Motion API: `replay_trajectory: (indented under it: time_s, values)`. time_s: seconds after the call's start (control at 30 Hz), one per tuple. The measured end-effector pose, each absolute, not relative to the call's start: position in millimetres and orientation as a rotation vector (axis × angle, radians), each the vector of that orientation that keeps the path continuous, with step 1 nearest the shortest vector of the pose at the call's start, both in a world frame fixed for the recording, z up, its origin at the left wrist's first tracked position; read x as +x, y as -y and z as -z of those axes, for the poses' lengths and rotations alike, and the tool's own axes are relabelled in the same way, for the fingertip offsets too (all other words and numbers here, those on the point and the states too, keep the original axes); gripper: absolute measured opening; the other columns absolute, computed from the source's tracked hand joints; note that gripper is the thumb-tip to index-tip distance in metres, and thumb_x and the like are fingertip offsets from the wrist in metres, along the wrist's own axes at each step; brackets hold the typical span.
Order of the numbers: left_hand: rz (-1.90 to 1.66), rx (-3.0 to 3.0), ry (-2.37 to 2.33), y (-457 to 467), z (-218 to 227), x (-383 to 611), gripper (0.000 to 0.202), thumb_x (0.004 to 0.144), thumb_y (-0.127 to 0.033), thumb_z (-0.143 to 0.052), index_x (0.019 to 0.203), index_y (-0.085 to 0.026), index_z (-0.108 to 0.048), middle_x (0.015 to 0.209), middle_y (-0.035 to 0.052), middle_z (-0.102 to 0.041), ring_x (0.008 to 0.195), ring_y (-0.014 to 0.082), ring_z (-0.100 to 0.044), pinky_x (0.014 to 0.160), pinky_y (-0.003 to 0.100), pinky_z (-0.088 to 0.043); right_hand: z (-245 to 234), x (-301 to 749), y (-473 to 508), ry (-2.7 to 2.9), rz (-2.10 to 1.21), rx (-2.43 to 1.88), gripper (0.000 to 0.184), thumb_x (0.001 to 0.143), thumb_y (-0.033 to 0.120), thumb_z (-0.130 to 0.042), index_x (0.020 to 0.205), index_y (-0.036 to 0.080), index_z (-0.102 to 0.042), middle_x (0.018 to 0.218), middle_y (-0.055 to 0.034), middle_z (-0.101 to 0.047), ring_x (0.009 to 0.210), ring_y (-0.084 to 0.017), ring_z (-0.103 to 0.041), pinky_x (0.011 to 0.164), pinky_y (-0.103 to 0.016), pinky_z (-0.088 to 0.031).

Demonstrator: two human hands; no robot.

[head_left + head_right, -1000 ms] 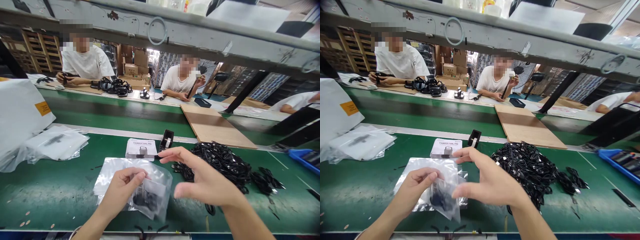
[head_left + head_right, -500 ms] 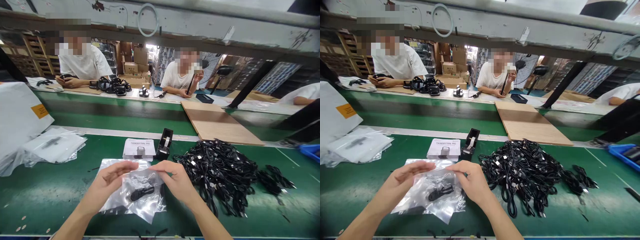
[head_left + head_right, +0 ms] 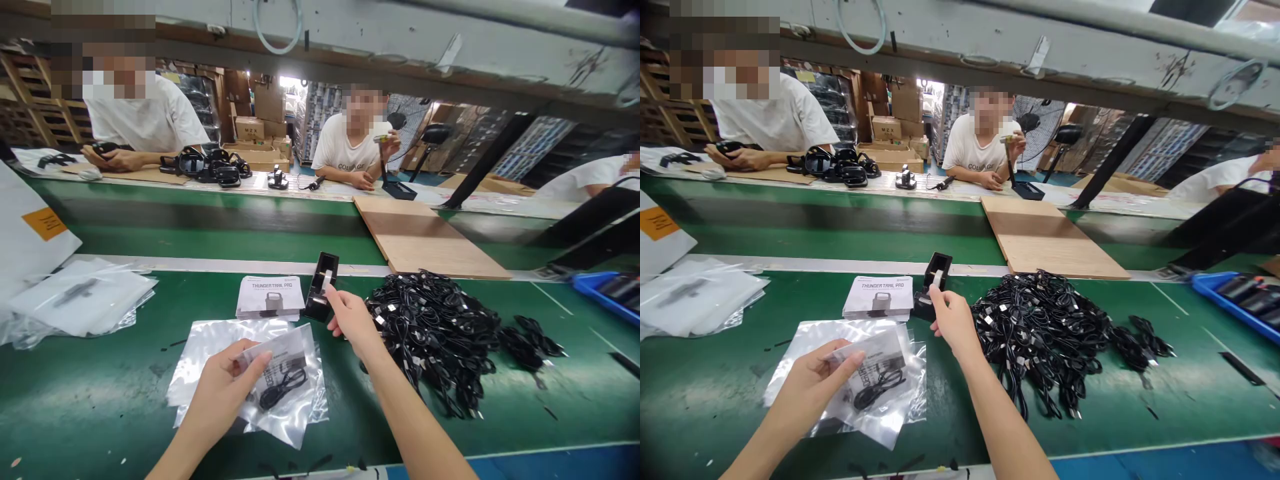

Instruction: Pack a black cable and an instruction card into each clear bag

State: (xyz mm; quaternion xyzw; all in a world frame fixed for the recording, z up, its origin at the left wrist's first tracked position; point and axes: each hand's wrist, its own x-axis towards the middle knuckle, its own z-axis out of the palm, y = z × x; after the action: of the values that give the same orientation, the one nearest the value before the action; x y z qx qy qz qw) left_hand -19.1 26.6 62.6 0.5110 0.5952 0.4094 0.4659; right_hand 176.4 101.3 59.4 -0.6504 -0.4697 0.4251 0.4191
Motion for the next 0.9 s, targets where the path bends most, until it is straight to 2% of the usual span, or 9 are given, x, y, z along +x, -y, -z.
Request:
replay_trajectory:
  time_s: [0.1,0.23,0.3,0.37,0.47,0.57,0.67,0.77,0.9]
  values:
    - [-1.041,1.204,-1.462,-25.0,-63.5,-19.3,0.024,0.070,-0.041,-0.061,0.062,-0.019,-0.061,0.053,-0.0049,-0.051,0.050,0.0102,-0.045,0.049,0.019,-0.036,-58.7,173.4,-111.5,1.117,-1.133,-1.594,0.029,0.072,0.045,-0.057,0.065,0.016,-0.057,0.048,0.0034,-0.051,0.036,-0.009,-0.049,0.036,-0.020,-0.040]
    - [-1.045,1.160,-1.475,-25.2,-60.6,-21.3,0.026,0.069,-0.045,-0.062,0.064,-0.019,-0.061,0.053,-0.0043,-0.054,0.051,0.0108,-0.046,0.048,0.019,-0.036,-62.8,167.7,-100.5,1.103,-1.134,-1.524,0.030,0.073,0.047,-0.054,0.071,0.017,-0.058,0.083,-0.0035,-0.063,0.061,-0.013,-0.063,0.061,-0.028,-0.051]
    - [-1.037,1.160,-1.483,-25.8,-57.3,-22.3,0.027,0.069,-0.046,-0.061,0.066,-0.019,-0.061,0.053,-0.0043,-0.054,0.051,0.0112,-0.047,0.049,0.019,-0.037,-61.2,162.8,-90.9,1.146,-1.082,-1.519,0.029,0.073,0.046,-0.056,0.069,0.018,-0.060,0.098,-0.0053,-0.061,0.080,-0.017,-0.063,0.076,-0.032,-0.048]
    - [-1.017,1.169,-1.478,-26.4,-53.6,-23.2,0.029,0.071,-0.047,-0.058,0.068,-0.019,-0.059,0.053,-0.0047,-0.054,0.051,0.0113,-0.048,0.050,0.019,-0.037,-54.7,156.6,-83.6,1.202,-0.997,-1.536,0.025,0.071,0.042,-0.059,0.065,0.019,-0.063,0.100,-0.0058,-0.060,0.102,-0.022,-0.055,0.088,-0.034,-0.040]
    - [-0.989,1.159,-1.439,-27.2,-48.9,-25.6,0.032,0.073,-0.050,-0.055,0.070,-0.019,-0.057,0.056,-0.0035,-0.057,0.053,0.0129,-0.052,0.049,0.020,-0.038,-39.9,149.9,-78.3,1.261,-0.864,-1.585,0.022,0.072,0.038,-0.058,0.060,0.020,-0.063,0.100,-0.0076,-0.055,0.115,-0.025,-0.042,0.093,-0.034,-0.034]
    - [-0.980,1.148,-1.417,-27.4,-47.1,-29.4,0.032,0.075,-0.050,-0.053,0.073,-0.019,-0.055,0.058,-0.0027,-0.058,0.054,0.0138,-0.053,0.049,0.021,-0.039,-32.6,149.5,-70.1,1.289,-0.772,-1.646,0.021,0.071,0.036,-0.058,0.057,0.020,-0.059,0.104,-0.0092,-0.049,0.105,-0.027,-0.047,0.088,-0.037,-0.035]
    - [-0.977,1.162,-1.464,-26.2,-49.3,-31.3,0.032,0.077,-0.050,-0.051,0.073,-0.019,-0.054,0.053,-0.0053,-0.052,0.049,0.0111,-0.047,0.048,0.019,-0.035,-42.4,148.6,-51.7,1.336,-0.735,-1.625,0.020,0.074,0.034,-0.055,0.060,0.019,-0.057,0.096,-0.0076,-0.049,0.091,-0.023,-0.051,0.082,-0.035,-0.037]
    - [-1.012,1.168,-1.497,-23.1,-53.2,-28.9,0.032,0.076,-0.050,-0.052,0.071,-0.019,-0.054,0.051,-0.0064,-0.047,0.049,0.0100,-0.042,0.047,0.019,-0.033,-59.2,138.5,-32.2,1.435,-0.957,-1.437,0.022,0.079,0.035,-0.050,0.065,0.019,-0.054,0.076,-0.0016,-0.051,0.070,-0.015,-0.050,0.066,-0.027,-0.040]
    - [-1.027,1.215,-1.526,-17.5,-57.5,-23.2,0.030,0.074,-0.049,-0.055,0.070,-0.019,-0.055,0.052,-0.0066,-0.045,0.048,0.0097,-0.040,0.045,0.018,-0.032,-65.5,115.7,-26.6,1.400,-1.305,-1.412,0.028,0.078,0.037,-0.052,0.058,0.017,-0.051,0.051,0.0050,-0.042,0.049,-0.009,-0.038,0.047,-0.021,-0.030]
